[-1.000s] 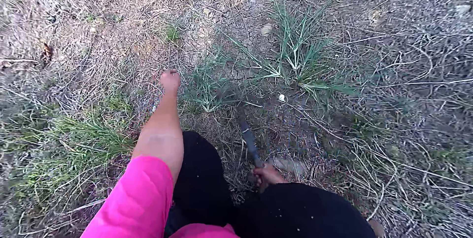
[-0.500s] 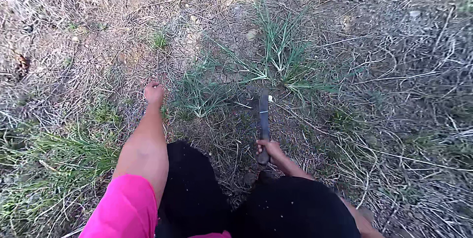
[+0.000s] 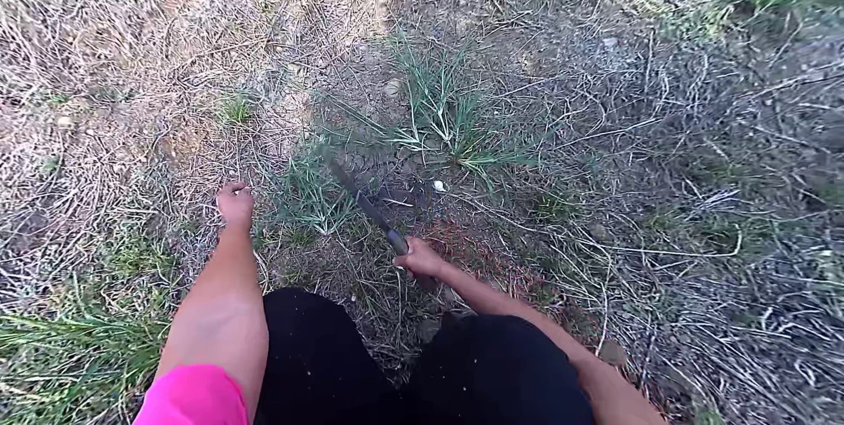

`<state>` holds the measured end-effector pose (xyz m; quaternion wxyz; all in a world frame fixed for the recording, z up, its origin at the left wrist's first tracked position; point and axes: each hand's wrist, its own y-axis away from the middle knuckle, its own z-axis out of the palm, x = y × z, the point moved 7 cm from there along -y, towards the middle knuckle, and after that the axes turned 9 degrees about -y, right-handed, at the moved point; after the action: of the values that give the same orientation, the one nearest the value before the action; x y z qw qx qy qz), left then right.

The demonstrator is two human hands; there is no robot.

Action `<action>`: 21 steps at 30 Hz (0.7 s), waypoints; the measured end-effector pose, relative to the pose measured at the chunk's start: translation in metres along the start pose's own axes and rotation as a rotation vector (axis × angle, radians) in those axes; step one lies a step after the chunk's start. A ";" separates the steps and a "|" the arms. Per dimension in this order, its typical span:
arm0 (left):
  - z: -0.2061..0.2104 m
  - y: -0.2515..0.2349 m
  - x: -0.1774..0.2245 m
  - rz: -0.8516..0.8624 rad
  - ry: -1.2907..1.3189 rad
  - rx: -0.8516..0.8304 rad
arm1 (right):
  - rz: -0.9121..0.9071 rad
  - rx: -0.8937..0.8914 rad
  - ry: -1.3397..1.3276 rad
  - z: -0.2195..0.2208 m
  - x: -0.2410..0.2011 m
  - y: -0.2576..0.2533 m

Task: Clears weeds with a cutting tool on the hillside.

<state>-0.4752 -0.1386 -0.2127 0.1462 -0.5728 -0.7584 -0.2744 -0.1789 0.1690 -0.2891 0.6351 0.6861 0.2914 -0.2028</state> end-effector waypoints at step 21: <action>0.008 0.013 -0.043 -0.350 0.283 0.011 | -1.284 0.649 0.598 -0.019 -0.242 0.122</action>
<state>-0.4491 -0.1649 -0.2392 0.2044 -0.3873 -0.8197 -0.3693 -0.2815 0.1501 -0.0387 0.0550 0.5601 0.7164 -0.4123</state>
